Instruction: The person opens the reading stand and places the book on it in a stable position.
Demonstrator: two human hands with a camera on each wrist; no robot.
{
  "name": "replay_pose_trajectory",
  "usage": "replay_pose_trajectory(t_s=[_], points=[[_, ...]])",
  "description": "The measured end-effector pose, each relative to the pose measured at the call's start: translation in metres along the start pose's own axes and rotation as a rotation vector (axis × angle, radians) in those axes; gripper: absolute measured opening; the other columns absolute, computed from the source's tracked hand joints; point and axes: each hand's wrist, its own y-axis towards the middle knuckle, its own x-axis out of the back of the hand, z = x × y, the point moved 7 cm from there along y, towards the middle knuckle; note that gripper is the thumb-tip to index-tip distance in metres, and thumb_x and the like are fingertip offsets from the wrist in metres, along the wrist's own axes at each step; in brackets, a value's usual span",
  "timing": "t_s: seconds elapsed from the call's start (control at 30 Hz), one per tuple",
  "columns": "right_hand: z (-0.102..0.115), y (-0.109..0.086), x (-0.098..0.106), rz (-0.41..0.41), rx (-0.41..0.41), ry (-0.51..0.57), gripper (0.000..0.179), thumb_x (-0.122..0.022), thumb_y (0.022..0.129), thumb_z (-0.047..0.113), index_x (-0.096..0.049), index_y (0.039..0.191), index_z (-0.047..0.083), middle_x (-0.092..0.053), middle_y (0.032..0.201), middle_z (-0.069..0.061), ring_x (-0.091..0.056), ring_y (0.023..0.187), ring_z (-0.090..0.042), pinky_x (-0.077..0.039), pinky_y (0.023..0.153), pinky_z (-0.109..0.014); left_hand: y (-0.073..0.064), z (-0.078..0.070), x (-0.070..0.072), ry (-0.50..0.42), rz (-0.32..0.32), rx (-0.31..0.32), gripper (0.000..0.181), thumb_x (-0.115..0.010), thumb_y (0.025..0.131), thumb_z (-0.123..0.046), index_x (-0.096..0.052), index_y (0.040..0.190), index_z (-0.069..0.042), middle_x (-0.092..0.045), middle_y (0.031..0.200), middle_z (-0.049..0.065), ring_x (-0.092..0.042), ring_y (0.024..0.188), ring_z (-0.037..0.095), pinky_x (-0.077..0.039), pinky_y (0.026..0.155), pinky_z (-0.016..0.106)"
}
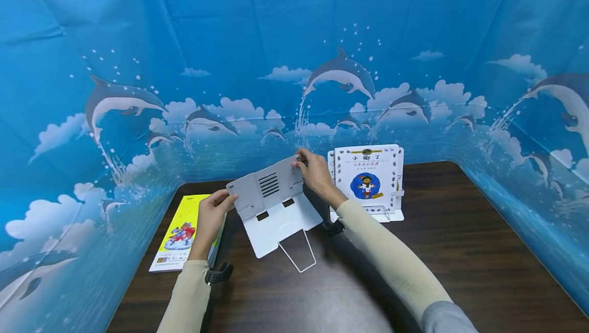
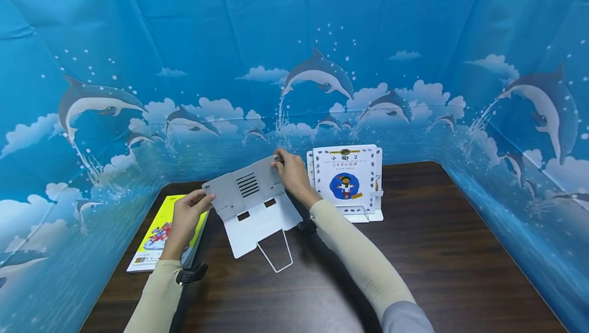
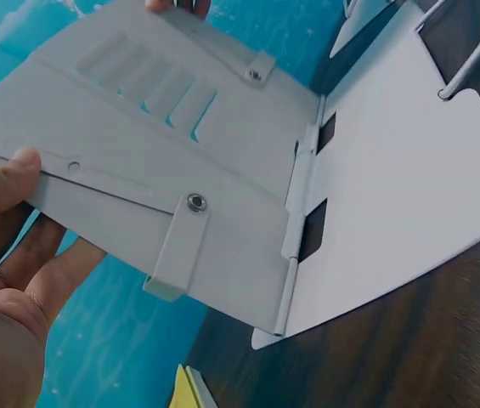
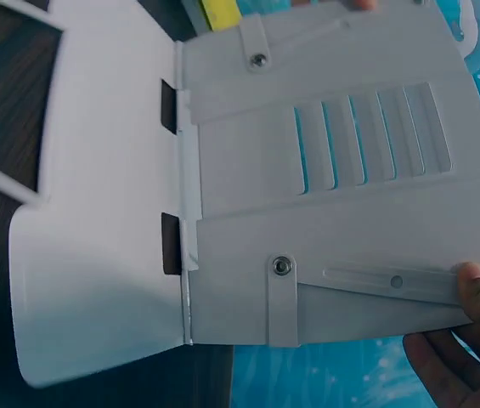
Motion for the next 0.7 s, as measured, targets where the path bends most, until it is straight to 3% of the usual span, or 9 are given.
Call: replay_pose_trajectory(t_s=[0.27, 0.5, 0.7], points=[[-0.006, -0.011, 0.017, -0.053, 0.034, -0.063, 0.025, -0.066, 0.106, 0.020, -0.070, 0.128, 0.007, -0.080, 0.108, -0.011, -0.077, 0.092, -0.025, -0.058, 0.073, -0.039, 0.034, 0.003, -0.017, -0.020, 0.013, -0.006, 0.032, -0.068, 0.106, -0.016, -0.071, 0.137, -0.007, -0.075, 0.131, 0.019, -0.072, 0.125, 0.033, -0.055, 0.105, 0.040], [-0.011, -0.018, 0.026, -0.090, 0.025, -0.085, 0.025, -0.067, 0.106, 0.016, -0.069, 0.129, 0.007, -0.080, 0.111, -0.014, -0.078, 0.097, -0.026, -0.061, 0.075, -0.039, 0.058, 0.003, -0.032, -0.058, 0.021, -0.027, 0.030, -0.066, 0.106, -0.009, -0.072, 0.135, -0.003, -0.074, 0.130, 0.021, -0.072, 0.123, 0.032, -0.057, 0.105, 0.043], [-0.015, -0.021, 0.032, -0.108, 0.016, -0.090, 0.027, -0.069, 0.104, 0.013, -0.070, 0.130, 0.006, -0.080, 0.110, -0.015, -0.078, 0.096, -0.027, -0.062, 0.078, -0.041, 0.068, 0.003, -0.041, -0.068, 0.057, -0.030, 0.032, -0.065, 0.106, -0.009, -0.070, 0.137, -0.004, -0.073, 0.135, 0.020, -0.070, 0.127, 0.034, -0.055, 0.108, 0.043]])
